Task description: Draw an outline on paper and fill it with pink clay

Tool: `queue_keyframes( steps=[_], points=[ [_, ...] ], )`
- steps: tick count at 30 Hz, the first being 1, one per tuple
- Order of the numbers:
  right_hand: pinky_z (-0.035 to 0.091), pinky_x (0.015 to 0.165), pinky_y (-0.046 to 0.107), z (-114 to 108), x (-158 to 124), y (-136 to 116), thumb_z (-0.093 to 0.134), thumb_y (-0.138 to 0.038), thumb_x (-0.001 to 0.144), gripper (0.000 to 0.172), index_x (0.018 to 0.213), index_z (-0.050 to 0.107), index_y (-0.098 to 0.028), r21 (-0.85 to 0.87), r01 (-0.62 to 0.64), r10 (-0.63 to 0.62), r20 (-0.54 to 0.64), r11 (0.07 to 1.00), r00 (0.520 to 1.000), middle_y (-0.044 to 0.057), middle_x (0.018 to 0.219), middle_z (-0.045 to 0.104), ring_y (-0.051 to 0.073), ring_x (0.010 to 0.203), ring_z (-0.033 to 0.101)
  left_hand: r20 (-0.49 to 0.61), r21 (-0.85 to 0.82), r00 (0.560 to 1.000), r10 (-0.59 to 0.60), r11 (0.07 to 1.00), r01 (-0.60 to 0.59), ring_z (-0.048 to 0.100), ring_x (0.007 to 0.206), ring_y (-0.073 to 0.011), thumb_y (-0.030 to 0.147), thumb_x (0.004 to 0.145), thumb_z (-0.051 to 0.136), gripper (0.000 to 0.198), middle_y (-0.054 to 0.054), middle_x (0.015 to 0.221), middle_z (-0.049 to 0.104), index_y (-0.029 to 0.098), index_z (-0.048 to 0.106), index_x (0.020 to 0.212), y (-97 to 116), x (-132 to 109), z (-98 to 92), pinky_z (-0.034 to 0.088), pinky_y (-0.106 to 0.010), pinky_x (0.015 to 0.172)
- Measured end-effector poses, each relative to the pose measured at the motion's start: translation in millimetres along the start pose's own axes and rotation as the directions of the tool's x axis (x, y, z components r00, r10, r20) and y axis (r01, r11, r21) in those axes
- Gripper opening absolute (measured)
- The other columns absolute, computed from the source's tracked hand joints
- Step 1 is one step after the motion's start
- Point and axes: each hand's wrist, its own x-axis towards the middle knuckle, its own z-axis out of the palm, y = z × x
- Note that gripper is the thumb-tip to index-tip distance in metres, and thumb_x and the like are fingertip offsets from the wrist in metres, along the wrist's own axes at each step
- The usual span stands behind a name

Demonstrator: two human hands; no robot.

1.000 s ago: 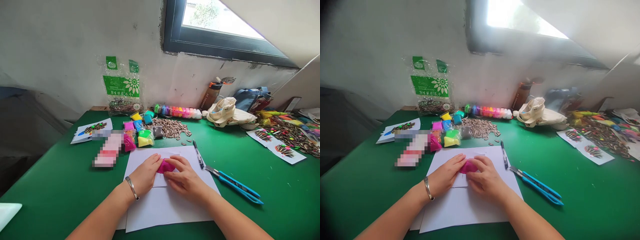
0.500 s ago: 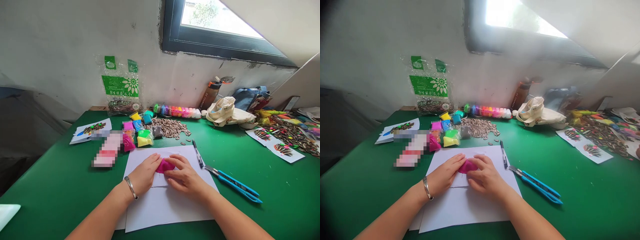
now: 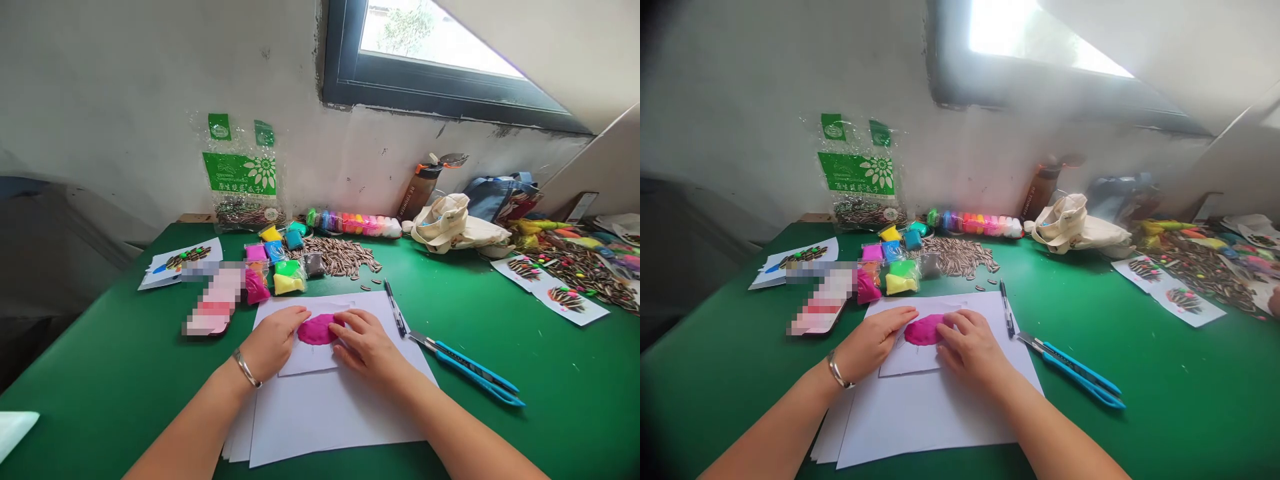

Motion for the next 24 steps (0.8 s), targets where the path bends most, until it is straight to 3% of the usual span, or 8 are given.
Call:
queue_keyframes(
  steps=[8,13,20,24],
  points=[
    [0.042,0.096,0.043,-5.5,2.2,-2.5,0.057,-0.02,0.081,0.042,0.123,0.053,-0.023,0.021,-0.034,0.033,0.037,0.999,0.999,0.008,0.117,0.061,0.024,0.107,0.051,0.071,0.171,0.997,-0.021,0.985,0.009,0.052,0.119,-0.0224,0.002,0.079,0.037,0.047,-0.009,0.124,0.061,0.016,0.064,0.115,-4.4,-6.5,-3.5,0.042,-0.038,0.103],
    [0.042,0.096,0.043,-6.8,3.6,-4.4,0.058,-0.02,0.081,0.04,0.12,0.055,-0.023,0.015,-0.044,0.043,0.04,0.999,0.998,0.008,0.115,0.062,0.023,0.106,0.052,0.144,0.187,0.99,-0.004,0.982,-0.024,0.049,0.121,-0.023,-0.004,0.075,0.038,0.052,-0.009,0.124,0.06,0.018,0.065,0.113,-4.5,-10.2,-4.8,0.04,-0.039,0.104],
    [0.042,0.095,0.045,-3.8,2.3,-2.6,0.057,-0.02,0.081,0.04,0.121,0.055,-0.024,0.016,-0.028,0.028,0.024,0.999,0.999,0.008,0.115,0.062,0.025,0.107,0.052,0.128,0.149,0.991,-0.029,0.989,0.009,0.044,0.126,-0.0244,-0.005,0.072,0.042,0.053,-0.009,0.128,0.058,0.021,0.066,0.112,-8.2,-9.6,1.2,0.038,-0.041,0.105],
    [0.041,0.096,0.045,-3.4,1.7,-2.3,0.057,-0.019,0.08,0.041,0.121,0.055,-0.023,0.018,-0.04,0.039,0.035,0.999,0.999,0.008,0.116,0.061,0.025,0.108,0.051,0.182,0.162,0.983,-0.037,0.987,0.008,0.045,0.126,-0.0249,-0.006,0.073,0.04,0.054,-0.01,0.129,0.056,0.019,0.063,0.115,-6.6,-9.7,-6.4,0.039,-0.041,0.105]
  ],
)
